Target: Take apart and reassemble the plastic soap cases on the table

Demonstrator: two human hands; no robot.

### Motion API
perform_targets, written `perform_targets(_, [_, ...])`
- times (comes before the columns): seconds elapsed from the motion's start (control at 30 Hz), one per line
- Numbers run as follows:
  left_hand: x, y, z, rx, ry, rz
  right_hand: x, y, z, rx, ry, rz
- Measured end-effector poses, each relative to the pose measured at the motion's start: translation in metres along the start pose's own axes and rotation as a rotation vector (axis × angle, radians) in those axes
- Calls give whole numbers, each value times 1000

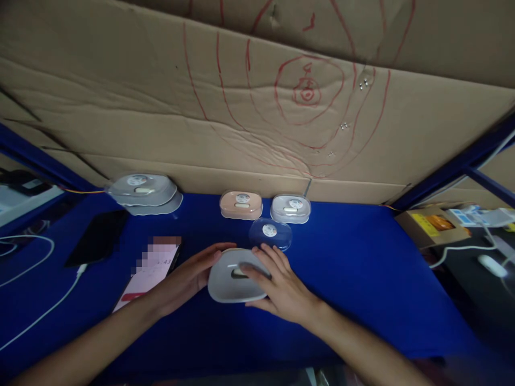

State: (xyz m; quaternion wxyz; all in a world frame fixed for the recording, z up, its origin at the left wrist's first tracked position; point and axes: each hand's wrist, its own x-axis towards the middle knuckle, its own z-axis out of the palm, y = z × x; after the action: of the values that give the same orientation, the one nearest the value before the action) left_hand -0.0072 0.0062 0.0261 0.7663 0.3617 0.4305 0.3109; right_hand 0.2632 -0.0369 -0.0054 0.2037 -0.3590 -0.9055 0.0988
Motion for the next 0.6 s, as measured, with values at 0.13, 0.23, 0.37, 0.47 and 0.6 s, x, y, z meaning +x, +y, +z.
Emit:
perform_targets(0.13, [1, -3, -2, 182, 8, 8, -1, 5, -2, 316, -43, 75])
perform_targets(0.23, [6, -9, -4, 225, -12, -36, -1, 9, -6, 626, -11, 144])
perform_targets(0.37, [6, -13, -4, -70, -188, -25, -2, 11, -4, 588, 62, 228])
perform_targets(0.47, [2, -16, 0, -237, -177, -64, -3, 9, 5, 409, 29, 188])
perform_targets(0.6, [0, -22, 3, -280, -60, -49, 0, 8, 7, 254, -17, 145])
